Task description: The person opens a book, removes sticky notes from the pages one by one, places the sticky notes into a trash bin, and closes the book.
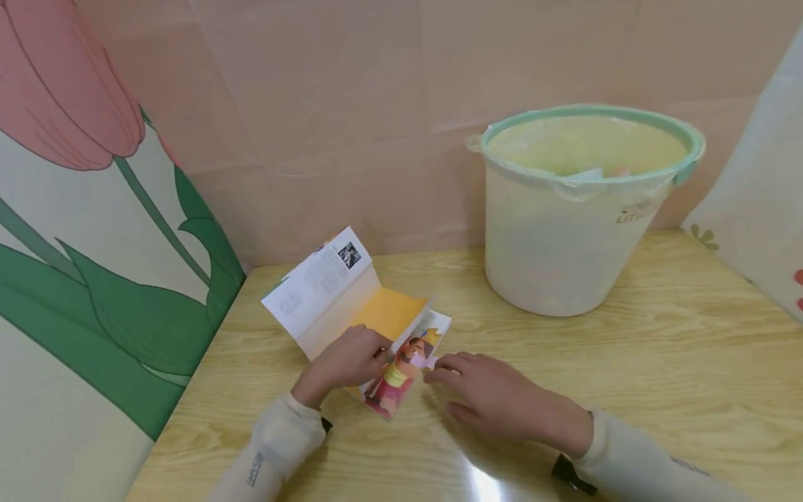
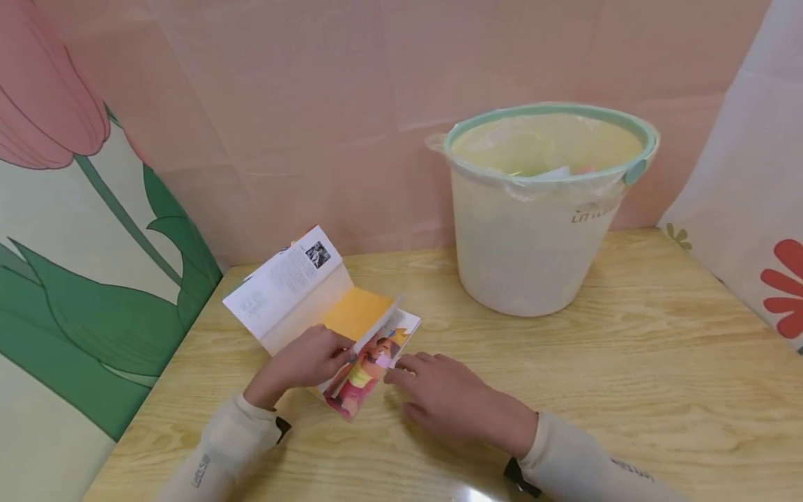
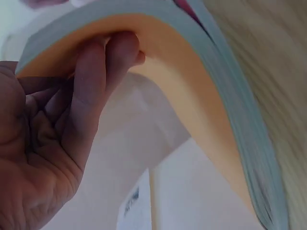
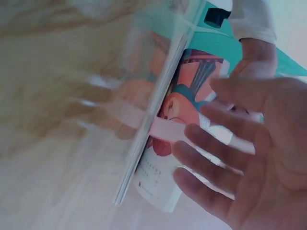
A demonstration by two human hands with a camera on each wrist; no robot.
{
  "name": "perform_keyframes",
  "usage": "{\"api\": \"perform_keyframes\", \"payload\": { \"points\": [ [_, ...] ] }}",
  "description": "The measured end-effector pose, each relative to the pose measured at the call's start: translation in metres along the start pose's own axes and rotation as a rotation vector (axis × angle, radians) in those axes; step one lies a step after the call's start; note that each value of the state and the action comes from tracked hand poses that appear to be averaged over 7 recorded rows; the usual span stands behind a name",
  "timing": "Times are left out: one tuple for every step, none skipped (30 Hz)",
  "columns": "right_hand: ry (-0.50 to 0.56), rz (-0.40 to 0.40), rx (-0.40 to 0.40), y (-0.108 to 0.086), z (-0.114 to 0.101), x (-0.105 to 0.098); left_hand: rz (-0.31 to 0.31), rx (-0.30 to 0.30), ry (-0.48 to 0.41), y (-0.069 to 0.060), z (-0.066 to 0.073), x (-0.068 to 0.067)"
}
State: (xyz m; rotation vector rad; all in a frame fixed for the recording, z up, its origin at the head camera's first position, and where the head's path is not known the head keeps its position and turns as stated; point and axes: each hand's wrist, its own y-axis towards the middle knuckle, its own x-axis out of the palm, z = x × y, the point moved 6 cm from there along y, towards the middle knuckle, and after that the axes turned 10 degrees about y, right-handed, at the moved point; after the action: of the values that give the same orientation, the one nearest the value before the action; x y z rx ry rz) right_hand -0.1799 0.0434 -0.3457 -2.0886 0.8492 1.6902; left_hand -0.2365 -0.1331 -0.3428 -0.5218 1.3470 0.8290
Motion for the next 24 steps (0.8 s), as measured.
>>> {"api": "perform_keyframes", "payload": {
  "points": [
    [0.002,0.044,0.002,0.001,-0.001,-0.004,0.004,-0.014,-0.027,0.0,0.002,-0.002],
    [-0.006,0.09,-0.001,0.001,-0.002,-0.008,0.02,-0.028,-0.044,0.0,0.004,-0.004],
    [-0.015,0.133,-0.003,0.002,-0.002,-0.011,0.037,-0.055,-0.066,0.0,0.006,-0.007],
    [-0.028,0.168,-0.009,0.002,-0.003,-0.014,0.058,-0.089,-0.093,-0.001,0.007,-0.01],
    [-0.037,0.188,-0.022,0.003,-0.004,-0.016,0.081,-0.129,-0.131,-0.003,0.007,-0.013],
    [-0.043,0.19,-0.033,0.002,-0.004,-0.016,0.114,-0.168,-0.164,-0.005,0.007,-0.017],
    [-0.044,0.166,-0.033,0.002,-0.004,-0.014,0.137,-0.211,-0.204,-0.007,0.007,-0.021],
    [-0.048,0.121,-0.033,0.002,-0.003,-0.011,0.158,-0.253,-0.245,-0.01,0.006,-0.026],
    [-0.033,0.058,-0.019,0.002,-0.001,-0.006,0.168,-0.301,-0.298,-0.013,0.005,-0.03],
    [-0.013,-0.01,-0.001,0.001,0.001,-0.001,0.184,-0.345,-0.348,-0.016,0.002,-0.033],
    [0.006,-0.083,0.028,0.0,0.004,0.004,0.194,-0.392,-0.391,-0.019,-0.001,-0.038],
    [0.018,-0.146,0.062,-0.001,0.007,0.008,0.201,-0.437,-0.42,-0.022,-0.005,-0.042],
    [0.031,-0.195,0.095,-0.003,0.01,0.011,0.2,-0.473,-0.443,-0.026,-0.008,-0.047],
    [0.044,-0.224,0.122,-0.004,0.012,0.014,0.198,-0.503,-0.46,-0.029,-0.012,-0.05],
    [0.057,-0.24,0.149,-0.004,0.014,0.015,0.19,-0.526,-0.467,-0.032,-0.016,-0.054],
    [0.06,-0.243,0.162,-0.005,0.016,0.016,0.184,-0.541,-0.453,-0.035,-0.021,-0.057],
    [0.059,-0.245,0.171,-0.005,0.017,0.016,0.172,-0.549,-0.415,-0.037,-0.025,-0.06],
    [0.061,-0.243,0.175,-0.005,0.019,0.017,0.16,-0.549,-0.357,-0.039,-0.029,-0.063],
    [0.066,-0.242,0.178,-0.005,0.019,0.017,0.146,-0.548,-0.29,-0.042,-0.033,-0.066],
    [0.069,-0.241,0.173,-0.006,0.02,0.018,0.128,-0.555,-0.221,-0.043,-0.037,-0.067],
    [0.072,-0.241,0.169,-0.006,0.02,0.018,0.107,-0.563,-0.147,-0.045,-0.04,-0.067],
    [0.076,-0.241,0.163,-0.007,0.02,0.018,0.082,-0.569,-0.066,-0.045,-0.043,-0.066],
    [0.077,-0.234,0.152,-0.007,0.02,0.018,0.052,-0.578,0.007,-0.046,-0.046,-0.064],
    [0.076,-0.228,0.146,-0.007,0.02,0.018,0.016,-0.582,0.072,-0.045,-0.048,-0.061]
  ]
}}
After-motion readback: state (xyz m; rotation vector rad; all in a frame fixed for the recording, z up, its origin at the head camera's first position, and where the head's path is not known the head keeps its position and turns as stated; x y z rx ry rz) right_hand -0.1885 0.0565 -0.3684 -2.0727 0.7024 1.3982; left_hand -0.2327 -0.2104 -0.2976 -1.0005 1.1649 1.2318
